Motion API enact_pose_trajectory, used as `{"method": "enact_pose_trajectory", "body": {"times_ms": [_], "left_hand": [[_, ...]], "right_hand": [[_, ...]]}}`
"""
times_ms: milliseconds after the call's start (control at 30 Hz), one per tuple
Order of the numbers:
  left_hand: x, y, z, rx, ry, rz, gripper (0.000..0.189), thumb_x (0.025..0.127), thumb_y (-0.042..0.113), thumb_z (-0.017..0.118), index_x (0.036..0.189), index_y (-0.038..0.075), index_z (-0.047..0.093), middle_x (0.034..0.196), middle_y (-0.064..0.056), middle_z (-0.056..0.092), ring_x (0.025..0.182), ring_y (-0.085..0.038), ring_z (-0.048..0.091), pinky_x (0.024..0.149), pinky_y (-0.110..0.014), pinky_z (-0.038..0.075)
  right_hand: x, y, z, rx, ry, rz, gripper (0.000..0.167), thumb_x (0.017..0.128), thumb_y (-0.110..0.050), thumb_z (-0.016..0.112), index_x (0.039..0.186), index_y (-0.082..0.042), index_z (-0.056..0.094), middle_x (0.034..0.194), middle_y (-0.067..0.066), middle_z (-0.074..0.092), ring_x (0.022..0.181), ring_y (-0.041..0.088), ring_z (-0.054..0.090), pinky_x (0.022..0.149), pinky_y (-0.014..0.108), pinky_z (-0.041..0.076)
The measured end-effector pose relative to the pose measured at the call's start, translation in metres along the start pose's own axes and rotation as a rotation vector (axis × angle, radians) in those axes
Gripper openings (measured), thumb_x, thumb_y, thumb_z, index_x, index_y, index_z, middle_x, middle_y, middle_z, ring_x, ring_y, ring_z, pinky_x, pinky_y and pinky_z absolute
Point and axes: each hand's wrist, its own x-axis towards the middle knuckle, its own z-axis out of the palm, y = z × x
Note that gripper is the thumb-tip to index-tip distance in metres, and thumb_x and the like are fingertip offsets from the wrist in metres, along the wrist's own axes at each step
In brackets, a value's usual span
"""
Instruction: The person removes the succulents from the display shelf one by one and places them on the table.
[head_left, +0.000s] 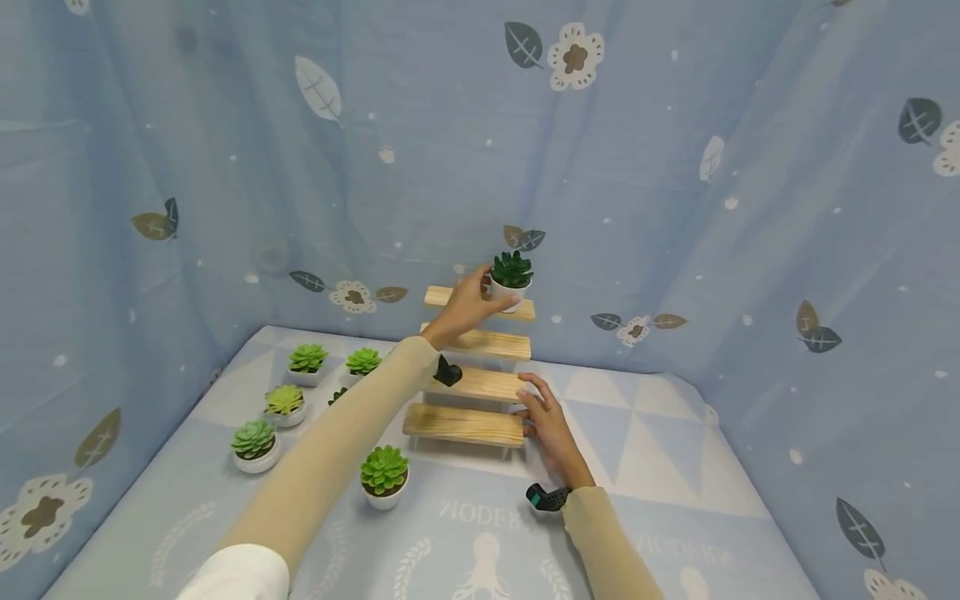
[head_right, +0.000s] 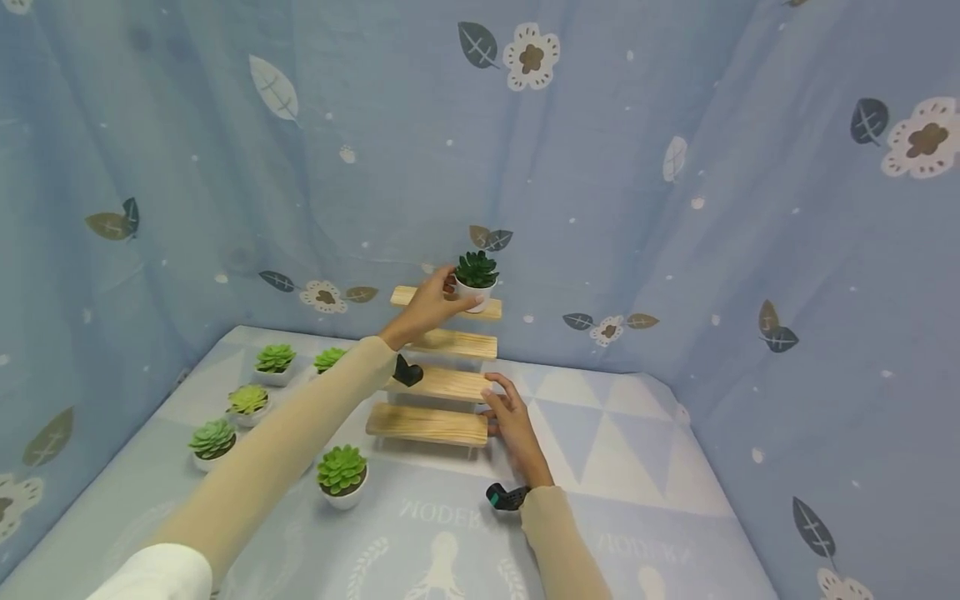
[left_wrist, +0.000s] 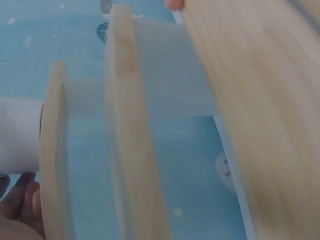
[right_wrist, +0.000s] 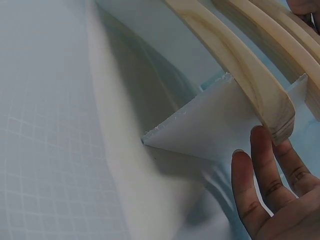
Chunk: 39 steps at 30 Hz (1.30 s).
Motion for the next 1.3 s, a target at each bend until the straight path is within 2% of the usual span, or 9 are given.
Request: {"method": "enact_pose_trajectory", "body": {"times_ms": [200,433,533,633,733,1100,1300], "left_hand": [[0.006,0.004,0.006,-0.097,0.044,-0.026,0.096,0.090,0.050,0.079,0.163,0.015,0.027,0.138,-0.011,0.050,0.120,-0.025,0.051,0.095,-0.046,0.049],[0.006,0.006,0.010,-0.079,0.036,-0.048,0.101,0.088,0.050,0.080,0.164,0.011,0.025,0.128,-0.010,0.050,0.107,-0.024,0.048,0.087,-0.043,0.045],[0.005,0.008,0.010,-0.099,0.046,-0.031,0.094,0.087,0.048,0.083,0.158,0.010,0.036,0.120,-0.009,0.051,0.100,-0.024,0.046,0.080,-0.041,0.041],[0.005,0.011,0.010,-0.119,0.052,-0.002,0.077,0.086,0.046,0.084,0.145,0.009,0.050,0.111,-0.010,0.052,0.092,-0.024,0.046,0.073,-0.040,0.039],[0.002,0.013,0.011,-0.121,0.055,0.016,0.064,0.086,0.044,0.085,0.132,0.011,0.056,0.104,-0.010,0.052,0.086,-0.025,0.046,0.069,-0.039,0.037],[-0.009,0.017,0.008,-0.068,0.084,0.063,0.056,0.086,0.053,0.081,0.107,0.009,0.054,0.095,-0.011,0.046,0.081,-0.024,0.042,0.065,-0.038,0.033],[-0.017,0.022,0.004,-0.055,0.085,0.079,0.058,0.085,0.057,0.080,0.116,0.013,0.059,0.104,-0.009,0.054,0.090,-0.025,0.048,0.068,-0.040,0.039]], "right_hand": [[-0.001,0.000,0.002,-0.003,0.009,-0.008,0.056,0.097,-0.050,0.069,0.148,-0.033,0.052,0.126,0.012,0.062,0.092,0.022,0.068,0.066,0.033,0.056],[-0.003,-0.001,0.002,-0.007,0.021,0.010,0.054,0.095,-0.052,0.071,0.144,-0.037,0.055,0.126,0.011,0.063,0.093,0.022,0.068,0.066,0.031,0.054],[-0.002,-0.001,0.002,-0.007,0.029,0.004,0.053,0.096,-0.051,0.070,0.144,-0.037,0.055,0.125,0.010,0.063,0.092,0.021,0.068,0.065,0.030,0.054],[-0.001,-0.002,0.001,0.004,0.033,-0.003,0.053,0.095,-0.051,0.071,0.144,-0.036,0.056,0.123,0.011,0.063,0.092,0.022,0.068,0.064,0.029,0.053],[0.000,-0.001,0.000,0.007,0.028,0.001,0.054,0.095,-0.051,0.071,0.144,-0.036,0.055,0.123,0.011,0.063,0.092,0.022,0.068,0.064,0.030,0.054],[-0.003,0.000,0.002,-0.004,0.029,0.010,0.056,0.096,-0.052,0.069,0.147,-0.035,0.053,0.128,0.012,0.062,0.095,0.022,0.067,0.066,0.029,0.053],[-0.003,-0.001,0.003,0.002,0.030,0.013,0.058,0.096,-0.053,0.069,0.148,-0.034,0.053,0.129,0.011,0.061,0.095,0.022,0.066,0.066,0.029,0.053]]}}
